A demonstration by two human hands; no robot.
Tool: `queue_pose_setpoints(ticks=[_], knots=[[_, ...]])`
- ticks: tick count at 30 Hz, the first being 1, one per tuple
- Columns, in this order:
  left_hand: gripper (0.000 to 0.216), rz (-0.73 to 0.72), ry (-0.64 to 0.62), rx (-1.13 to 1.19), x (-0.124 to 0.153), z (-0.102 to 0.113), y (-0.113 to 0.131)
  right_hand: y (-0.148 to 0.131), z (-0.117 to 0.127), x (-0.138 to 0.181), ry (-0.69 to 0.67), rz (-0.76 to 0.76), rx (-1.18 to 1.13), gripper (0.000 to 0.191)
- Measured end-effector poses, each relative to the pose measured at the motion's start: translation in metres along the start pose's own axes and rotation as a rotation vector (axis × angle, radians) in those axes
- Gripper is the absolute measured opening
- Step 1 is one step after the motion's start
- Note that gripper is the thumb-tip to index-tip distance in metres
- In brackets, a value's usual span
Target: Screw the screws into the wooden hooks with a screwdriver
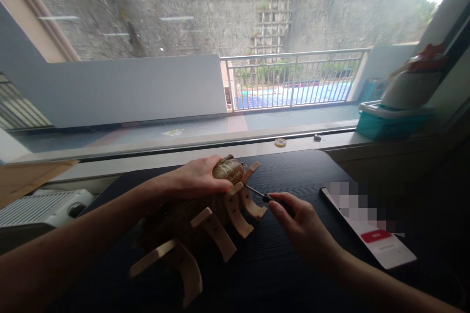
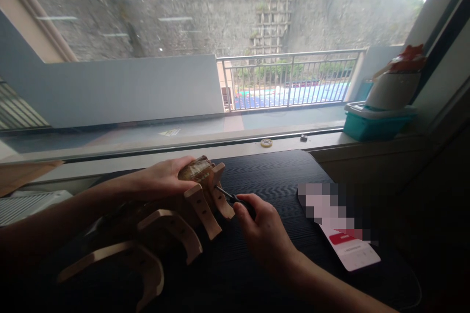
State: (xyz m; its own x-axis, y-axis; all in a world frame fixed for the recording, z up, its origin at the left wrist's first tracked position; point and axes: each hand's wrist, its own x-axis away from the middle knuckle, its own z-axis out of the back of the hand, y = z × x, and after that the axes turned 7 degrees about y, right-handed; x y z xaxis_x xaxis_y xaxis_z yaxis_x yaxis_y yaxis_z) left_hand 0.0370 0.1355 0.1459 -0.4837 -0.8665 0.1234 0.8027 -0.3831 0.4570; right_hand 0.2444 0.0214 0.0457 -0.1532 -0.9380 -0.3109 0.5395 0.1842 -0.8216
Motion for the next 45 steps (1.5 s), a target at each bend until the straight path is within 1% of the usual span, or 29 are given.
queue_pose_setpoints(ticks=[1,2,3,7,9,10,12,13,15,17,19,20,21,22,23,25,28,30,31,33,34,36,37,39,40,41,42,43,45], knots=[[0.046,0.005,0.004,-0.004,0.000,0.000,0.000,-0.001,0.002,0.000,-0.029,-0.004,0.010,0.029],[0.047,0.010,0.007,-0.005,0.000,-0.001,0.000,-0.003,0.006,0.000,-0.055,0.037,0.059,0.029],[0.047,0.017,0.006,-0.004,0.000,-0.001,0.000,-0.005,0.010,-0.001,-0.066,0.115,0.141,0.029],[0.049,0.029,0.011,-0.006,0.002,-0.002,0.003,-0.012,0.029,-0.005,-0.031,0.611,0.620,0.042],[0.049,0.031,0.011,-0.005,0.003,-0.002,0.003,-0.014,0.034,-0.007,-0.018,0.824,0.783,0.045],[0.049,0.031,0.009,-0.006,0.003,-0.002,0.004,-0.014,0.034,-0.009,-0.020,0.894,0.824,0.046],[0.049,0.027,0.010,-0.009,0.002,-0.001,0.004,-0.011,0.030,-0.010,-0.024,0.932,0.814,0.044],[0.049,0.022,0.011,-0.010,0.002,-0.001,0.003,-0.009,0.025,-0.010,-0.022,0.892,0.754,0.041],[0.049,0.019,0.017,-0.015,0.001,0.000,0.003,-0.003,0.015,-0.009,0.014,0.678,0.518,0.031],[0.048,0.028,0.019,-0.019,0.001,0.001,0.004,0.000,0.005,-0.008,0.047,0.341,0.206,0.027],[0.047,0.034,0.019,-0.019,0.002,0.001,0.005,0.001,0.000,-0.008,0.000,0.042,-0.026,0.032],[0.048,0.035,0.022,-0.020,0.002,0.001,0.005,0.000,0.000,-0.008,-0.035,-0.049,-0.085,0.035],[0.048,0.034,0.026,-0.023,0.003,0.001,0.006,-0.001,0.001,-0.009,-0.061,-0.095,-0.103,0.036],[0.049,0.033,0.032,-0.026,0.003,0.001,0.006,-0.003,0.004,-0.009,-0.077,-0.095,-0.082,0.036],[0.050,0.032,0.037,-0.029,0.003,0.000,0.005,-0.004,0.007,-0.010,-0.078,-0.049,-0.027,0.035],[0.050,0.036,0.038,-0.028,0.002,0.000,0.003,-0.009,0.014,-0.012,-0.055,0.153,0.166,0.032],[0.052,0.035,0.034,0.009,0.001,-0.002,-0.001,-0.016,0.025,-0.015,-0.043,0.587,0.541,0.036],[0.051,0.025,0.034,0.035,0.000,-0.003,-0.003,-0.020,0.029,-0.017,-0.038,0.831,0.717,0.037],[0.051,0.019,0.033,0.040,0.000,-0.003,-0.004,-0.020,0.030,-0.018,-0.039,0.906,0.763,0.037],[0.050,0.011,0.028,0.027,0.000,-0.002,-0.003,-0.017,0.028,-0.020,-0.036,0.953,0.756,0.033],[0.049,0.009,0.023,0.013,0.001,-0.002,-0.002,-0.014,0.025,-0.020,-0.022,0.923,0.697,0.031],[0.048,0.008,0.012,-0.015,0.002,-0.001,0.001,-0.006,0.016,-0.018,0.029,0.750,0.464,0.025],[0.048,0.011,0.006,-0.023,0.002,0.000,0.002,-0.002,0.010,-0.017,0.061,0.584,0.300,0.022],[0.047,0.016,0.001,-0.030,0.003,0.000,0.004,0.002,0.000,-0.014,0.075,0.218,-0.009,0.023],[0.046,0.019,0.001,-0.030,0.003,0.001,0.005,0.003,-0.003,-0.014,0.062,0.069,-0.116,0.025],[0.046,0.021,0.003,-0.030,0.003,0.001,0.005,0.003,-0.004,-0.013,0.045,-0.037,-0.187,0.027],[0.046,0.022,0.007,-0.029,0.003,0.000,0.004,0.002,-0.004,-0.013,0.025,-0.098,-0.219,0.028],[0.047,0.022,0.012,-0.026,0.003,0.000,0.004,0.000,-0.002,-0.014,0.006,-0.115,-0.213,0.028],[0.048,0.027,0.015,-0.018,0.002,-0.001,0.002,-0.005,0.005,-0.015,-0.025,-0.042,-0.084,0.029]])
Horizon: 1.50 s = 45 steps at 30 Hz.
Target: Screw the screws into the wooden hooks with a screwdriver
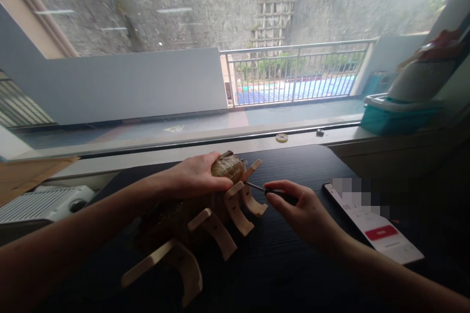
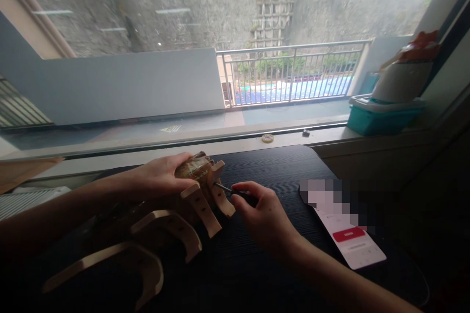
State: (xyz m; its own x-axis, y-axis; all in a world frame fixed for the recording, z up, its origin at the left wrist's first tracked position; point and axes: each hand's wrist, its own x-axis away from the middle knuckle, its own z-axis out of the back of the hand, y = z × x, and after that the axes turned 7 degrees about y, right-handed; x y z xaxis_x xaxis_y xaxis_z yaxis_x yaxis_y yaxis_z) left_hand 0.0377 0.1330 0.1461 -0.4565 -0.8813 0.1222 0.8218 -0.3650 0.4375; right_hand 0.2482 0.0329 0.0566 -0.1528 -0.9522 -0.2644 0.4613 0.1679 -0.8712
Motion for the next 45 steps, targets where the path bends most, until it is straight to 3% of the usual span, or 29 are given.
queue_pose_setpoints(ticks=[2,6,9,11,16,18,21,26,29,31,33,37,39,42,45], knots=[[0.050,0.005,-0.004,0.015,-0.001,-0.001,-0.002,-0.006,0.009,0.000,-0.022,0.214,0.259,0.031],[0.052,-0.018,0.003,0.034,-0.002,-0.002,-0.005,-0.017,0.021,0.001,-0.048,0.781,0.790,0.040],[0.048,-0.033,0.002,0.015,-0.001,-0.002,-0.005,-0.015,0.019,0.001,-0.072,0.910,0.882,0.042],[0.048,-0.033,-0.011,0.001,0.000,-0.001,-0.004,-0.009,0.013,0.000,-0.063,0.796,0.727,0.035],[0.046,-0.051,-0.020,-0.027,0.001,0.001,0.001,0.003,0.001,-0.004,-0.075,0.078,-0.005,0.026],[0.045,-0.054,-0.012,-0.030,0.002,0.001,0.001,0.001,0.002,-0.006,-0.102,-0.047,-0.111,0.026],[0.046,-0.042,0.004,-0.035,0.003,0.000,0.002,-0.005,0.008,-0.006,-0.113,0.043,0.024,0.026],[0.048,-0.028,-0.007,-0.012,0.003,-0.001,0.003,-0.012,0.017,-0.001,-0.098,0.616,0.715,0.038],[0.048,-0.035,-0.020,0.021,0.002,-0.002,0.001,-0.011,0.015,0.002,-0.124,0.796,0.918,0.048],[0.046,-0.049,-0.029,0.030,0.002,-0.002,0.001,-0.008,0.010,0.003,-0.135,0.770,0.894,0.051],[0.044,-0.065,-0.036,0.021,0.003,-0.001,0.001,-0.005,0.004,0.003,-0.136,0.613,0.701,0.048],[0.042,-0.065,-0.038,-0.021,0.003,0.000,0.003,-0.003,-0.003,-0.002,-0.226,0.010,-0.037,0.035],[0.043,-0.061,-0.033,-0.028,0.003,0.000,0.004,-0.003,-0.003,-0.004,-0.312,-0.214,-0.263,0.039],[0.048,-0.048,-0.006,-0.027,0.003,0.000,0.003,-0.003,0.000,-0.005,-0.298,-0.201,-0.209,0.040],[0.050,-0.017,-0.005,-0.003,0.004,-0.001,0.002,-0.006,0.004,0.000,-0.190,0.097,0.144,0.037]])
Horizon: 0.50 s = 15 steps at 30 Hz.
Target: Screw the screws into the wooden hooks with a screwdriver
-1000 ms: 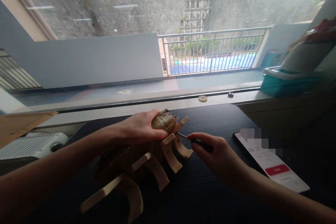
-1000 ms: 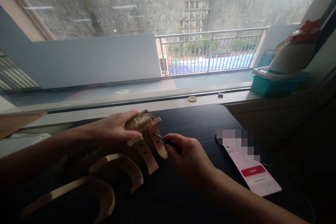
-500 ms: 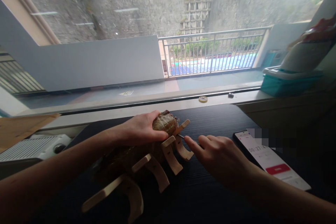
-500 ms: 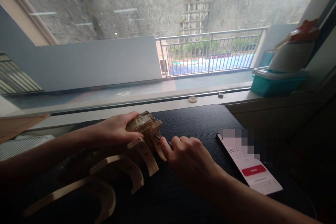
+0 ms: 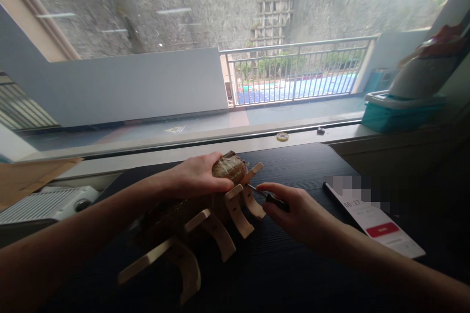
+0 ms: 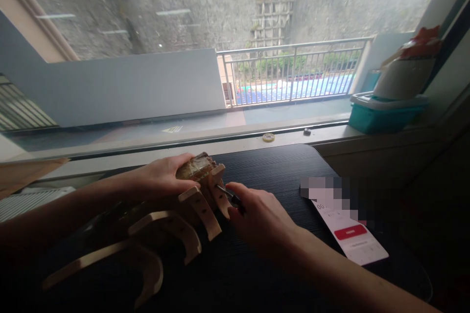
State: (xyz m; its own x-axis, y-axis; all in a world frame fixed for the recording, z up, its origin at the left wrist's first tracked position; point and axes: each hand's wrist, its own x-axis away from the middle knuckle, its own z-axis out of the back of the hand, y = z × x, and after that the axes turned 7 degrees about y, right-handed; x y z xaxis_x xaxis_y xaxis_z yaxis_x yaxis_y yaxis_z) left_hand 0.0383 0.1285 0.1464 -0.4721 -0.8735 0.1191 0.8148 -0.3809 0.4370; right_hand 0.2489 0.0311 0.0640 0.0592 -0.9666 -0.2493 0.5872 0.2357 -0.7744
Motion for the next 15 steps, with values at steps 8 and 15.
queue_pose_setpoints(ticks=[8,15], knots=[[0.046,-0.022,0.006,-0.018,-0.001,-0.001,-0.003,-0.014,0.001,0.004,0.085,0.553,0.738,0.038],[0.042,-0.029,-0.005,-0.053,0.002,0.003,0.006,0.002,-0.011,-0.005,0.101,-0.052,-0.218,0.025]])
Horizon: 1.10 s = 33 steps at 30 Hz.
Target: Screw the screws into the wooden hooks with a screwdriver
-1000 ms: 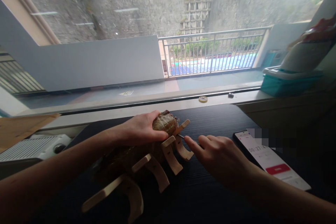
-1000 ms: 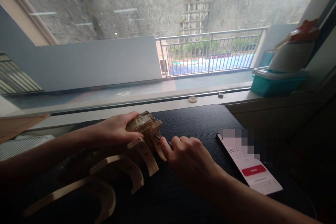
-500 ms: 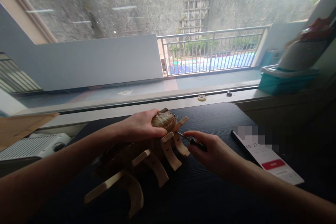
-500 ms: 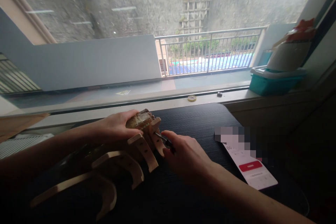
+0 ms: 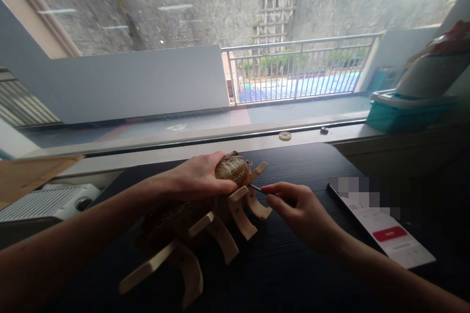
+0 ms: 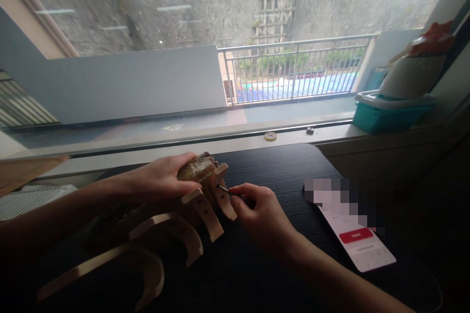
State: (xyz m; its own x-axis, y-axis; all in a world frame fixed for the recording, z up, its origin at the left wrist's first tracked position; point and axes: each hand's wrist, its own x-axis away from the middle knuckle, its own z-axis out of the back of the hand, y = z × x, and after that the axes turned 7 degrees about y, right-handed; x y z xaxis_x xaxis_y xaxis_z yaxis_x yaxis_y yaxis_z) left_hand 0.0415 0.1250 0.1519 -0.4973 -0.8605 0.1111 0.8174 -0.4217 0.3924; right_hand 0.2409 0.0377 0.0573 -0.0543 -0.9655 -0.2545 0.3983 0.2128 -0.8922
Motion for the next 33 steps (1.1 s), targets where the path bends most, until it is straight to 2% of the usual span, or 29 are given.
queue_pose_setpoints(ticks=[2,3,5,9,14,16,17,19,20,22,24,25,26,28,33], knots=[[0.043,0.001,0.004,-0.008,0.000,0.000,0.000,0.004,0.001,-0.003,-0.069,-0.242,-0.256,0.029],[0.044,0.003,0.007,-0.008,0.000,0.000,-0.001,0.005,0.001,-0.004,-0.095,-0.303,-0.308,0.032],[0.046,0.006,0.009,0.009,-0.001,-0.001,-0.005,0.005,0.004,-0.004,-0.115,-0.306,-0.274,0.032],[0.047,0.017,-0.013,0.086,-0.003,-0.003,-0.011,-0.001,0.012,0.002,-0.078,-0.025,0.023,0.039],[0.048,0.012,-0.003,0.097,-0.003,-0.004,-0.011,-0.003,0.019,0.008,-0.092,0.554,0.606,0.036],[0.048,0.001,0.005,0.088,-0.003,-0.004,-0.011,0.000,0.016,0.007,-0.086,0.687,0.782,0.035],[0.047,-0.002,0.004,0.085,-0.003,-0.003,-0.010,0.002,0.014,0.006,-0.072,0.706,0.796,0.033],[0.047,0.001,-0.007,0.074,-0.003,-0.003,-0.008,0.006,0.008,0.004,-0.008,0.623,0.647,0.029],[0.047,0.005,-0.012,0.067,-0.002,-0.002,-0.007,0.006,0.005,0.004,0.030,0.509,0.501,0.027],[0.046,0.010,-0.010,0.041,-0.002,-0.001,-0.005,0.007,0.000,0.003,0.053,0.176,0.143,0.025],[0.047,0.008,0.008,0.016,-0.002,-0.001,-0.005,0.005,-0.003,0.003,-0.009,-0.168,-0.168,0.029],[0.047,0.006,0.013,0.010,-0.002,-0.001,-0.005,0.005,-0.003,0.003,-0.047,-0.280,-0.263,0.032],[0.047,0.003,0.012,0.010,-0.002,-0.001,-0.006,0.004,-0.002,0.003,-0.080,-0.326,-0.302,0.034],[0.047,0.000,0.003,0.029,-0.003,-0.002,-0.008,0.004,0.001,0.005,-0.081,-0.256,-0.202,0.036],[0.049,0.041,-0.003,0.066,-0.003,-0.004,-0.010,-0.001,0.014,0.011,0.004,0.278,0.519,0.042]])
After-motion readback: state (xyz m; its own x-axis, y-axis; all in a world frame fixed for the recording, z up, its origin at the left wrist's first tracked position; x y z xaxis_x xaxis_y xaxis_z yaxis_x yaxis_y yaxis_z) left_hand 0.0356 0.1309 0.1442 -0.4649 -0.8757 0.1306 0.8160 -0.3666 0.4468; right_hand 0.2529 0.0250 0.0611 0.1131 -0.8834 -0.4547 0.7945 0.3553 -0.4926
